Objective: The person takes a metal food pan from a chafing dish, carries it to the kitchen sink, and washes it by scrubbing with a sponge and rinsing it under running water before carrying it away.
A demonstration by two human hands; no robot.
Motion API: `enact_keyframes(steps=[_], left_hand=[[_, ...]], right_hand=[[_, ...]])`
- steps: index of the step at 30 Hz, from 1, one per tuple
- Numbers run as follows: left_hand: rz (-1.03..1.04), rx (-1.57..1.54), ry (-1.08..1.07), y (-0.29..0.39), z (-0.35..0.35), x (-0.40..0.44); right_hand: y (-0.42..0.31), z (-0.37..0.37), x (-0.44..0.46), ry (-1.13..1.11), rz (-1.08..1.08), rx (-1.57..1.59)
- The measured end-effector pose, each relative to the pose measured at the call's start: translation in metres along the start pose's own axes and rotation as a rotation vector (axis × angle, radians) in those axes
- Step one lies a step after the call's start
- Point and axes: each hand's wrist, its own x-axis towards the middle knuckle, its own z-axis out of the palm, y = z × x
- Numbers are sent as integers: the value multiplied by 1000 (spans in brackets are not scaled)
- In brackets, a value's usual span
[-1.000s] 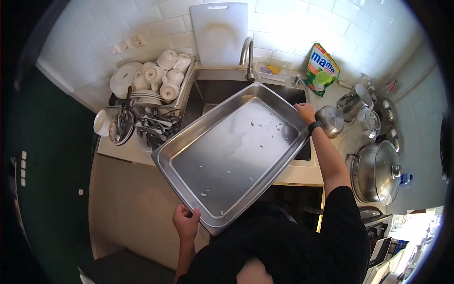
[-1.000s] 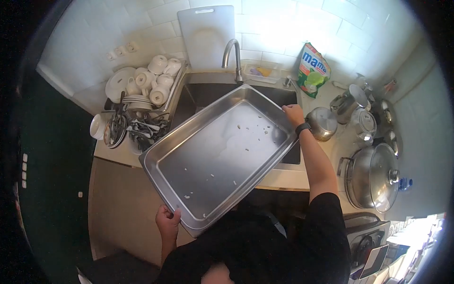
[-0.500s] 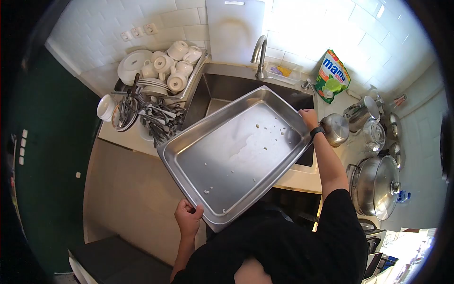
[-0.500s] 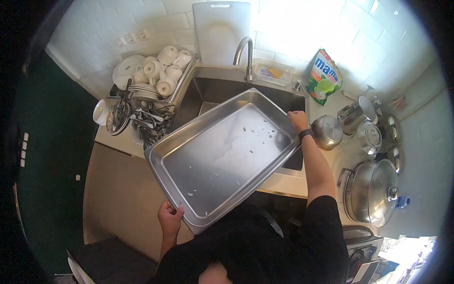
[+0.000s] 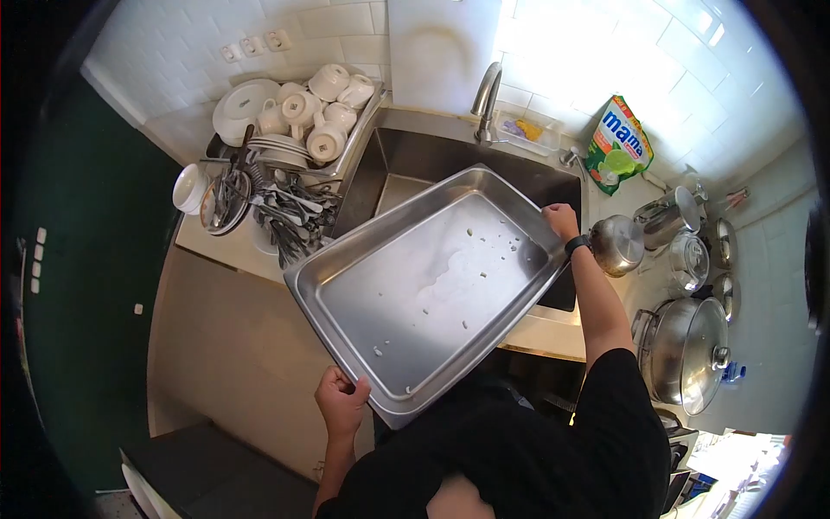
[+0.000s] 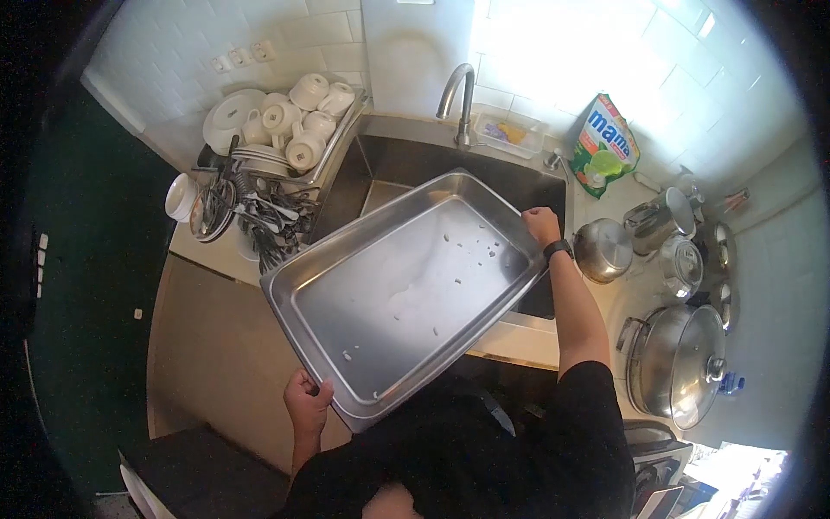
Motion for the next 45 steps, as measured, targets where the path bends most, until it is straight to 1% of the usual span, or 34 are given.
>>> enact_keyframes(steps=[3, 6, 10, 13, 16, 19, 22, 25, 28, 29, 32, 33, 35, 36, 39, 42, 45], left_hand=[[6, -33, 10, -2, 2, 0], [-23, -40, 27, 0, 2, 0], [-51, -34, 43, 8, 6, -3], [-65, -24, 42, 3, 3, 0], [-74, 0, 53, 2, 4, -2], [-61, 8, 48, 1, 4, -3], [-56, -7, 52, 11, 6, -2], [-63, 21, 48, 18, 6, -2], [-65, 41, 38, 26, 7, 0], [-68, 46, 35, 29, 7, 0], [-59, -18, 36, 22, 7, 2], [-75, -16, 35, 22, 7, 2], [-114, -14, 36, 23, 8, 5], [-98, 16, 39, 23, 8, 5], [-74, 74, 43, 26, 9, 5], [-62, 69, 47, 38, 11, 5], [-59, 91, 69, 43, 13, 4]], right_hand=[[-3, -3, 17, -187, 43, -177], [-26, 14, 42, 64, -245, -209], [-83, 45, 83, -307, 245, 956], [-117, 63, 95, -230, 390, 1335], [-127, 73, 106, -143, 427, 1600], [-128, 72, 114, -167, 388, 1674], [-134, 77, 118, -62, 384, 1490], [-140, 76, 109, -87, 203, 1185], [-137, 91, 104, 166, 15, 740], [-131, 98, 107, 251, -14, 667], [-142, 103, 87, 292, 4, 649], [-149, 100, 79, -107, 133, 1003], [-166, 104, 68, -372, 367, 1489], [-169, 106, 61, -512, 501, 1724], [-181, 108, 55, -519, 570, 1774], [-187, 107, 49, -527, 538, 1658], [-175, 108, 53, -641, 538, 1655]])
